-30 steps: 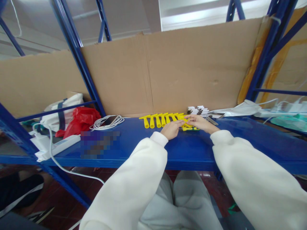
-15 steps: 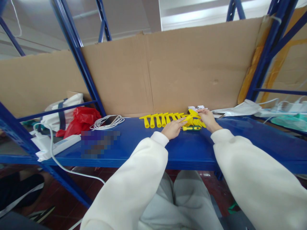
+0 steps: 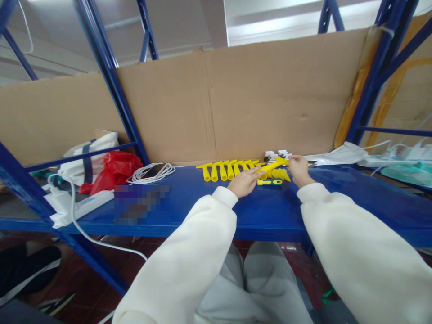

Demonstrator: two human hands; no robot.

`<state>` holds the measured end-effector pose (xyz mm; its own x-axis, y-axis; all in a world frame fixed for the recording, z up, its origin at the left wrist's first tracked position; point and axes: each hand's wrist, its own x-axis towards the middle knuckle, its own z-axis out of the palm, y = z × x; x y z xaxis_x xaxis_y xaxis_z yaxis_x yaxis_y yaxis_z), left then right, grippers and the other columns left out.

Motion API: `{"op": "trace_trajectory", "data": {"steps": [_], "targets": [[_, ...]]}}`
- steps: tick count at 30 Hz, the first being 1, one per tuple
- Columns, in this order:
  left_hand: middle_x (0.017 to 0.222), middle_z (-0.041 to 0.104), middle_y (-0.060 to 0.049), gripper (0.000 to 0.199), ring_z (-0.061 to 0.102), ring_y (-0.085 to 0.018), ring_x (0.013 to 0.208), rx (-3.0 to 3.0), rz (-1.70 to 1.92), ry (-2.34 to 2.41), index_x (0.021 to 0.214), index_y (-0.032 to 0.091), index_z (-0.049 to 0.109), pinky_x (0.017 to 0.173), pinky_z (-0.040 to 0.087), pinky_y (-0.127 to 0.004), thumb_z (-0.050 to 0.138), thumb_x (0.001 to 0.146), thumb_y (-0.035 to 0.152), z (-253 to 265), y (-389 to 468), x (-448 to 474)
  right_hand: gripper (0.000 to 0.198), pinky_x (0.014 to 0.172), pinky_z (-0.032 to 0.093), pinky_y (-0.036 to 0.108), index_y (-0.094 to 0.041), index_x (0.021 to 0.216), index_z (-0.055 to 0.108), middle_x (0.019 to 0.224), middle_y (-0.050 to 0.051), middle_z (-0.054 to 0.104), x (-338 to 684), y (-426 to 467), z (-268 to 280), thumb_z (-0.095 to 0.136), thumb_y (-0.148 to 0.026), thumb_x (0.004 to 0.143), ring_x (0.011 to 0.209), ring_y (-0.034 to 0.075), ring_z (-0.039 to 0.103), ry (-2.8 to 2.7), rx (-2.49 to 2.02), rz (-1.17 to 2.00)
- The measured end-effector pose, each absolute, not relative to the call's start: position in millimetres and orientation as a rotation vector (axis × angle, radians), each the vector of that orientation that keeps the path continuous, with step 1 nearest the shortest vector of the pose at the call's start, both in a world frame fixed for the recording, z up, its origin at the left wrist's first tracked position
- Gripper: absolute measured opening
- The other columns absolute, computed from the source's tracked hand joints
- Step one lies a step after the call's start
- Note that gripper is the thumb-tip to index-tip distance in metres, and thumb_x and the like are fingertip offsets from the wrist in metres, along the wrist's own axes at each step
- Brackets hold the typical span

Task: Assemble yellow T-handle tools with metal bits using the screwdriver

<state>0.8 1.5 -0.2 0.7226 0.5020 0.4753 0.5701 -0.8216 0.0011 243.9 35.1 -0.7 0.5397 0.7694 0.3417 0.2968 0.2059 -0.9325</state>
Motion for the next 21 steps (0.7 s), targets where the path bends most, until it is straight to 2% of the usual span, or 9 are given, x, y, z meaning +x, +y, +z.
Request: {"op": "trace_trajectory", "data": {"steps": [7, 12, 15, 21], "targets": [[0.147, 0.061, -0.012, 0.046, 0.060, -0.023, 0.133, -2.599, -0.911, -0.957, 0.139, 0.017, 0.062, 0.116, 0.046, -0.040, 0.044, 0.097, 0.014, 5, 1, -1, 0.010, 0.054, 0.044, 0.023, -0.020, 0.091, 0.056, 0.071, -0.002, 0.058, 226, 17, 14, 0.048, -0.016, 0.089, 0.052, 0.010, 0.047, -0.916, -1.260, 0.493], [0.146, 0.062, -0.012, 0.045, 0.067, -0.025, 0.124, -2.287, -1.100, -1.364, 0.133, 0.019, 0.067, 0.110, 0.052, -0.038, 0.044, 0.095, 0.012, 19, 4, -22, 0.013, 0.055, 0.044, 0.023, -0.021, 0.085, 0.054, 0.069, -0.003, 0.058, 223, 16, 11, 0.050, -0.009, 0.083, 0.054, 0.011, 0.049, -1.034, -1.301, 0.479], [0.144, 0.064, -0.010, 0.045, 0.068, -0.026, 0.121, -2.030, -1.233, -1.589, 0.129, 0.024, 0.070, 0.107, 0.053, -0.039, 0.044, 0.095, 0.011, 29, 9, -48, 0.016, 0.058, 0.044, 0.023, -0.021, 0.083, 0.054, 0.067, -0.003, 0.057, 224, 18, 7, 0.048, -0.006, 0.080, 0.056, 0.012, 0.050, -1.113, -1.289, 0.474], [0.140, 0.064, -0.019, 0.039, 0.071, -0.031, 0.114, -1.797, -1.080, -1.974, 0.115, 0.015, 0.074, 0.099, 0.056, -0.043, 0.041, 0.094, 0.009, 34, 13, -94, 0.009, 0.068, 0.050, 0.028, -0.018, 0.081, 0.060, 0.069, -0.001, 0.061, 232, 28, -3, 0.055, -0.013, 0.076, 0.066, 0.015, 0.057, -1.267, -1.302, 0.401]]}}
